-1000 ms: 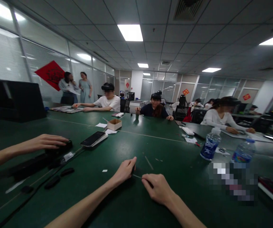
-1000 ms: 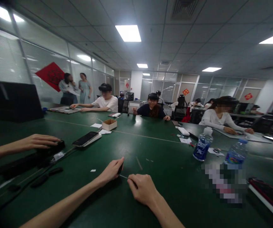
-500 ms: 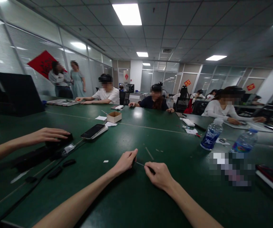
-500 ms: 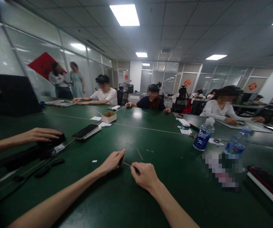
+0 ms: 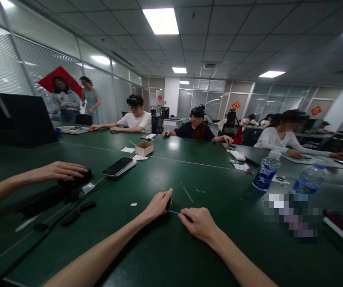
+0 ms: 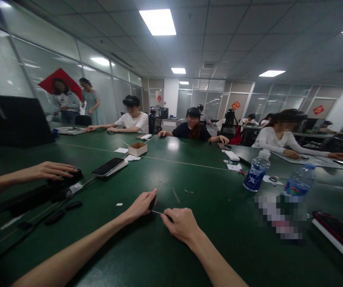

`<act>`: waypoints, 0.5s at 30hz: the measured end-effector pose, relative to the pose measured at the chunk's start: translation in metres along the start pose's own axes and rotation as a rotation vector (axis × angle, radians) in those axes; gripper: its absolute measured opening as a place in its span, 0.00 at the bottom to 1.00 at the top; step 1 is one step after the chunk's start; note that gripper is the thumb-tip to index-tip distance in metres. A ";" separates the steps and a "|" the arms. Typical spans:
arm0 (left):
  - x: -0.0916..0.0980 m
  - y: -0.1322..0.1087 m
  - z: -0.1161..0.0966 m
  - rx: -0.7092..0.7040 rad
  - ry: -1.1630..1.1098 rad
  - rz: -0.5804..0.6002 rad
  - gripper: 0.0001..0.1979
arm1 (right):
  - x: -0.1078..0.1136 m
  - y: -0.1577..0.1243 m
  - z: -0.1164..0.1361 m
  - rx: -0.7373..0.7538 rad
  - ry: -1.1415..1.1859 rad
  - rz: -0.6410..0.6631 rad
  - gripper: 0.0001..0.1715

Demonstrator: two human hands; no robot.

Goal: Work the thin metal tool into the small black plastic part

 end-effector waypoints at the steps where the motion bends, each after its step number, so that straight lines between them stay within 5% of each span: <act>1: -0.001 0.000 0.001 -0.002 -0.006 0.004 0.32 | -0.001 0.000 0.001 0.002 0.002 0.000 0.18; 15: -0.010 0.001 0.008 0.034 -0.199 0.085 0.30 | 0.004 0.000 -0.007 -0.051 0.081 -0.033 0.17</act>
Point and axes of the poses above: each hand's wrist, its own y-axis towards the middle knuckle, its own x-axis out of the back of the hand, z = x × y, the point moved 10 cm from there along y, towards the middle knuckle, and after that the axes turned 2 degrees about -y, right-handed, at the moved point
